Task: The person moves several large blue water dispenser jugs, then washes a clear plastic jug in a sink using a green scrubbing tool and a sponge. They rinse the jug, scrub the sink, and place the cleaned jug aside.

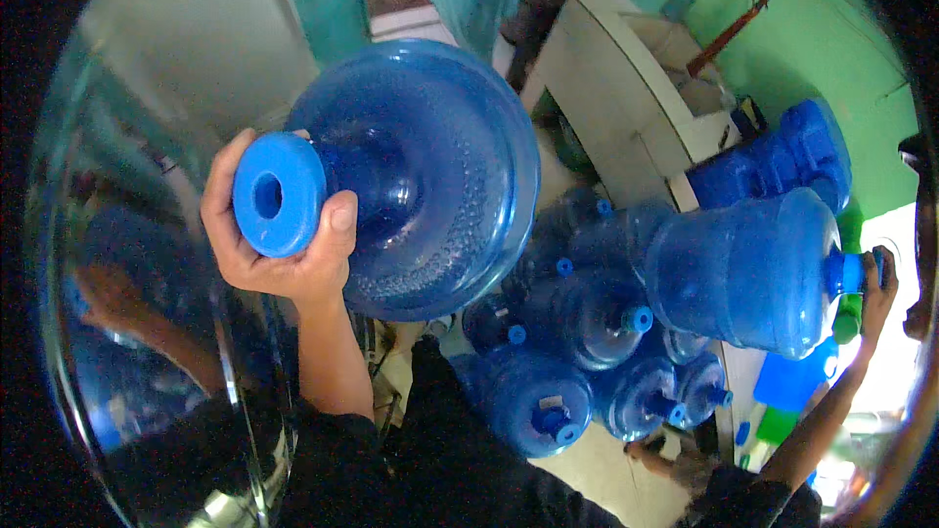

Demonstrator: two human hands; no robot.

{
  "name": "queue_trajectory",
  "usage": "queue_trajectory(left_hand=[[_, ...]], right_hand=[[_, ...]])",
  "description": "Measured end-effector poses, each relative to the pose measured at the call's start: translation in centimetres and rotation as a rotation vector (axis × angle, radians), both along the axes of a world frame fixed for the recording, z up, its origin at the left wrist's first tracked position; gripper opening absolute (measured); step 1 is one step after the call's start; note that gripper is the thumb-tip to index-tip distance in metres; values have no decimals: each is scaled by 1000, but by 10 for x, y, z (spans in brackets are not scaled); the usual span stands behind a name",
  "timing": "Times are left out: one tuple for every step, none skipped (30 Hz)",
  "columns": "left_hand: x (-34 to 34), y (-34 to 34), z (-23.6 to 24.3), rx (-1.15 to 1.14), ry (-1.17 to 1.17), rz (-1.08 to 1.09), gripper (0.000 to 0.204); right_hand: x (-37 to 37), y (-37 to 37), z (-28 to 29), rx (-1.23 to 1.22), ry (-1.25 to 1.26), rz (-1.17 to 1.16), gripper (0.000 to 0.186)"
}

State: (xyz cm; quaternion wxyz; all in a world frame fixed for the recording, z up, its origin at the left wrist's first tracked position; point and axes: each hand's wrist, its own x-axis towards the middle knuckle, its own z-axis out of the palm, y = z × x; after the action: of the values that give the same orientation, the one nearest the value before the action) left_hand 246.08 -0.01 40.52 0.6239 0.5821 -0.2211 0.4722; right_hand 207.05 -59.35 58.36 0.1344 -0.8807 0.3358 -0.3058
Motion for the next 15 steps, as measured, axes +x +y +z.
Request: queue_trajectory(left_hand=[[11, -3, -8, 46, 34, 9, 80], [21, -9, -15, 78, 79, 31, 81], [33, -18, -24, 19, 86, -69, 81], [42, -23, -30, 28, 62, -98, 81], [49, -27, -35, 24, 53, -121, 81], [56, -33, -42, 14, 58, -149, 81], [60, -37, -47, 34, 114, -137, 81], [65, -41, -53, 49, 117, -133, 77], [72, -45, -58, 82, 121, -119, 74], [80, -50, -63, 96, 121, -123, 71], [87, -56, -69, 90, 138, -150, 70], [95, -60, -73, 122, 114, -159, 71], [105, -66, -78, 139, 103, -173, 72], [113, -70, -82, 153, 89, -173, 73], [118, -74, -87, 106, 137, -237, 72]], right_hand=[[-3, -2, 0, -5, 13, -38, 37], [-6, -4, 0, -34, 1, -81, 36], [-8, -5, 0, -76, -27, -128, 35], [-9, -6, 1, -21, -52, -149, 34], [-10, -6, 0, -32, -40, -114, 33], [-9, -6, 1, -21, -34, -162, 33], [-9, -4, 1, -109, -12, -136, 31], [-7, -2, 2, -111, -2, -93, 30], [-6, 2, 2, -139, 13, -62, 30], [-5, 7, 2, -155, 15, -71, 31], [-3, 12, 3, -172, 54, -95, 31], [-1, 17, 5, -195, 93, -96, 32], [1, 23, 4, -89, 60, -122, 32], [2, 28, 5, -59, 55, -147, 32], [4, 33, 6, -26, 51, -144, 32]])
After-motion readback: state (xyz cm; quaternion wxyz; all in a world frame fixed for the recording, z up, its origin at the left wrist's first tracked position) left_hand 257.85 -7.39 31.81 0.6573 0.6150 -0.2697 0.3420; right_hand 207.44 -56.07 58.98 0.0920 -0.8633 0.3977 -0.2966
